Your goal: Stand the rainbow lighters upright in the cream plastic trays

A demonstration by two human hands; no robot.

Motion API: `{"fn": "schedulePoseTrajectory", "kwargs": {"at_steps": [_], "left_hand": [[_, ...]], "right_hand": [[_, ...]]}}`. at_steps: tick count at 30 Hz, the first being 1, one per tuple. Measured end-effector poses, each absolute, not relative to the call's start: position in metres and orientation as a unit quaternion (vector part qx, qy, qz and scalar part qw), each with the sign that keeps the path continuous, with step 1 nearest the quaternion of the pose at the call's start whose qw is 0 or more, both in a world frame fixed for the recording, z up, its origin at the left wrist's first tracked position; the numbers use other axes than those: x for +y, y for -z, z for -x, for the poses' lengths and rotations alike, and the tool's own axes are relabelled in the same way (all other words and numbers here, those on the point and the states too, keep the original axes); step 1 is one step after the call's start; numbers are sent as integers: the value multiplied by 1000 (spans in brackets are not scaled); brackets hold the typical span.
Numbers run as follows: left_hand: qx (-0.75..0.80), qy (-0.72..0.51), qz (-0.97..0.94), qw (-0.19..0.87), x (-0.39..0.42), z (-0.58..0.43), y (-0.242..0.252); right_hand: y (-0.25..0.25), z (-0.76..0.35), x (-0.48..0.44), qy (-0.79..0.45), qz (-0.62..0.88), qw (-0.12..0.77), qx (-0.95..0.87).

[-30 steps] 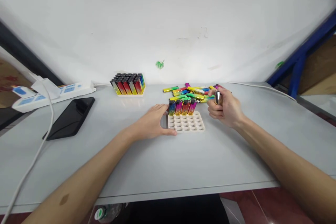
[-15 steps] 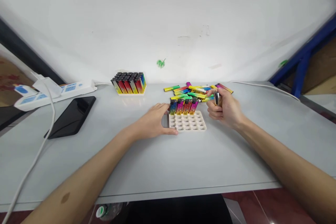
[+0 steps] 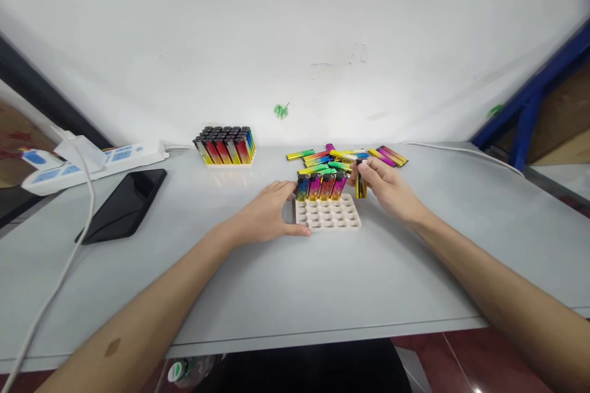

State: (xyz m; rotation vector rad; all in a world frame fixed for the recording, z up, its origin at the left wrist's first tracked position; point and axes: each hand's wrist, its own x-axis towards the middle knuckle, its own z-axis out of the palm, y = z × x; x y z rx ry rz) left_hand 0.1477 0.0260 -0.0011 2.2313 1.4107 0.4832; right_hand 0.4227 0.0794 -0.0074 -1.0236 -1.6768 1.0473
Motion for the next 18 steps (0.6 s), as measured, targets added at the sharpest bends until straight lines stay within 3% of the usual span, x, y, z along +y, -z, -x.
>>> {"fn": "schedulePoseTrajectory", "kwargs": {"at_steps": [10,18], "left_hand": [[512,-178,-809,228,26,-148,-1],[512,-167,-811,228,26,-148,-1]], "right_hand": [[14,-422,78,-470,356,413,-695],[10,-429,79,-413,383,385,-731]]}}
